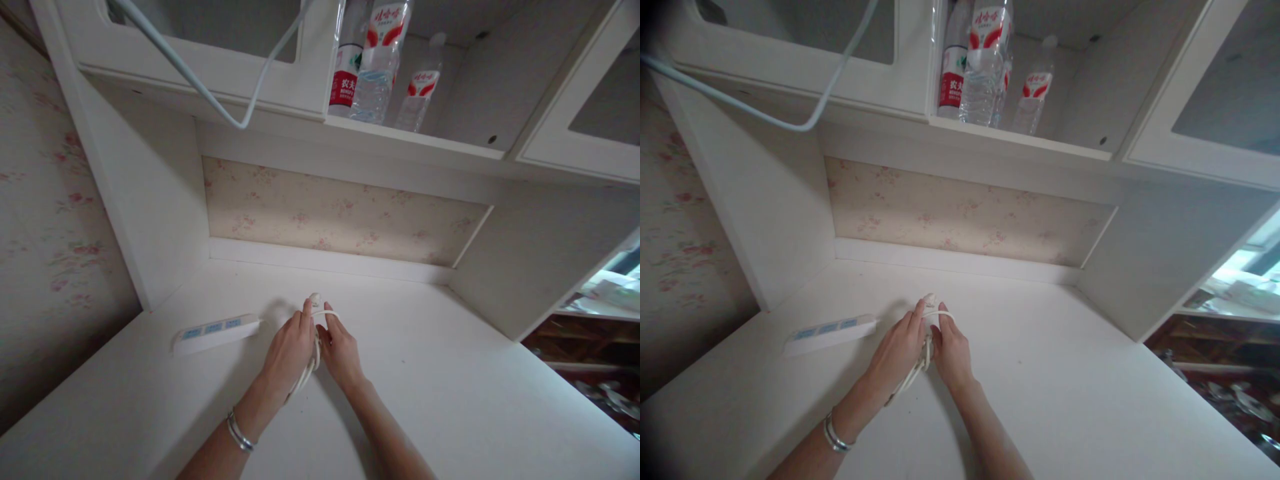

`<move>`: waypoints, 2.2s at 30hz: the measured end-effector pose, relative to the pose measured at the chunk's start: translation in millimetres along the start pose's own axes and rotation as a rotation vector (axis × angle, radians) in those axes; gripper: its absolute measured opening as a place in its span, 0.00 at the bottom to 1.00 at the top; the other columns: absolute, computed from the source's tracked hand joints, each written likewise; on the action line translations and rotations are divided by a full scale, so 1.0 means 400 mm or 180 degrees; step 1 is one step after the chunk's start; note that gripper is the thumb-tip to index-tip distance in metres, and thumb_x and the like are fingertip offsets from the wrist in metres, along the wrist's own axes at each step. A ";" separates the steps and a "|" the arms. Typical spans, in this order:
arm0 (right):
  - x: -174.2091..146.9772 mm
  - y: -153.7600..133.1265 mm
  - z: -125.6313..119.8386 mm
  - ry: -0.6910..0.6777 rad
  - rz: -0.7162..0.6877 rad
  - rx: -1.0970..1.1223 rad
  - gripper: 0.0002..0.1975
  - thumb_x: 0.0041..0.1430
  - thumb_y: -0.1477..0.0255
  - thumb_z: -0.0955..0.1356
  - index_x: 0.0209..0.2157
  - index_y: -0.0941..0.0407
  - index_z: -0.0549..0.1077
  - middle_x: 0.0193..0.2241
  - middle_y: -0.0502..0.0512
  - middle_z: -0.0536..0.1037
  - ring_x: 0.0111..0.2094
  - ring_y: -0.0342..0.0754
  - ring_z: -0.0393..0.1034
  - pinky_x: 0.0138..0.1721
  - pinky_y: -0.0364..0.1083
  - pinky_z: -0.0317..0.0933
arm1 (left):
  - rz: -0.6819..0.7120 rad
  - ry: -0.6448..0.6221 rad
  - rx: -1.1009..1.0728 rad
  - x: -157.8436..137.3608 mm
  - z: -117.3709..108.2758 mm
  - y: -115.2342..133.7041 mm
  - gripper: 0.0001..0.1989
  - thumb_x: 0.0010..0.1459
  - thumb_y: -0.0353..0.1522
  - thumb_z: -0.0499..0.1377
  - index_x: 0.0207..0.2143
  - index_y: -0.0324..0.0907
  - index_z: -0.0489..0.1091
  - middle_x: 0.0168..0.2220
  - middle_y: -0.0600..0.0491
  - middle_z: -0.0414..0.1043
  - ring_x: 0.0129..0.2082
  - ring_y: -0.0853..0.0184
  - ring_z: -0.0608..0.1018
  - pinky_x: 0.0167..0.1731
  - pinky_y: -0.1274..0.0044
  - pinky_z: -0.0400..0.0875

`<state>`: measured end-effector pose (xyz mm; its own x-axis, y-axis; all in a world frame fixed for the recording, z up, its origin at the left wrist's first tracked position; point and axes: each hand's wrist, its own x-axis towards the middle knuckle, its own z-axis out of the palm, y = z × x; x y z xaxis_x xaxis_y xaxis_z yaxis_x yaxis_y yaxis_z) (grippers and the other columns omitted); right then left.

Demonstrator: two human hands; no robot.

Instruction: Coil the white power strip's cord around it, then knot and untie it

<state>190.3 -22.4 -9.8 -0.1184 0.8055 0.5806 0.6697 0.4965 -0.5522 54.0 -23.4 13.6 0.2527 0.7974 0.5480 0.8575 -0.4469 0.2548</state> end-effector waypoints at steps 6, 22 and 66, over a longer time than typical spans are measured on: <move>0.013 -0.006 -0.030 -0.0080 -0.0089 0.0267 0.22 0.60 0.74 0.60 0.56 0.52 0.64 0.57 0.57 0.64 0.53 0.50 0.64 0.47 0.49 0.64 | -0.0167 -0.0048 -0.0199 0.003 -0.016 -0.006 0.15 0.64 0.35 0.46 0.50 0.41 0.62 0.37 0.47 0.70 0.36 0.62 0.74 0.36 0.73 0.67; 0.035 -0.021 -0.116 -0.0969 0.0256 0.1071 0.14 0.55 0.61 0.66 0.38 0.56 0.75 0.33 0.52 0.77 0.35 0.45 0.68 0.37 0.42 0.60 | 0.0243 -0.0601 -0.1694 0.005 -0.015 -0.019 0.14 0.65 0.34 0.43 0.41 0.43 0.67 0.38 0.51 0.71 0.39 0.67 0.72 0.42 0.75 0.65; 0.424 0.286 -0.139 -0.1335 0.1232 -0.1881 0.21 0.59 0.58 0.59 0.39 0.58 0.75 0.40 0.66 0.75 0.42 0.57 0.70 0.39 0.51 0.60 | -0.0984 -0.1426 0.0882 -0.028 -0.149 -0.644 0.28 0.58 0.44 0.46 0.57 0.40 0.58 0.53 0.43 0.66 0.49 0.54 0.71 0.48 0.66 0.63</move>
<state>287.4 153.0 58.8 0.0143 0.9969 0.0770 0.9811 0.0008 -0.1933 -196.5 58.8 -10.9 0.0857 0.9933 0.0781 0.9907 -0.0932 0.0989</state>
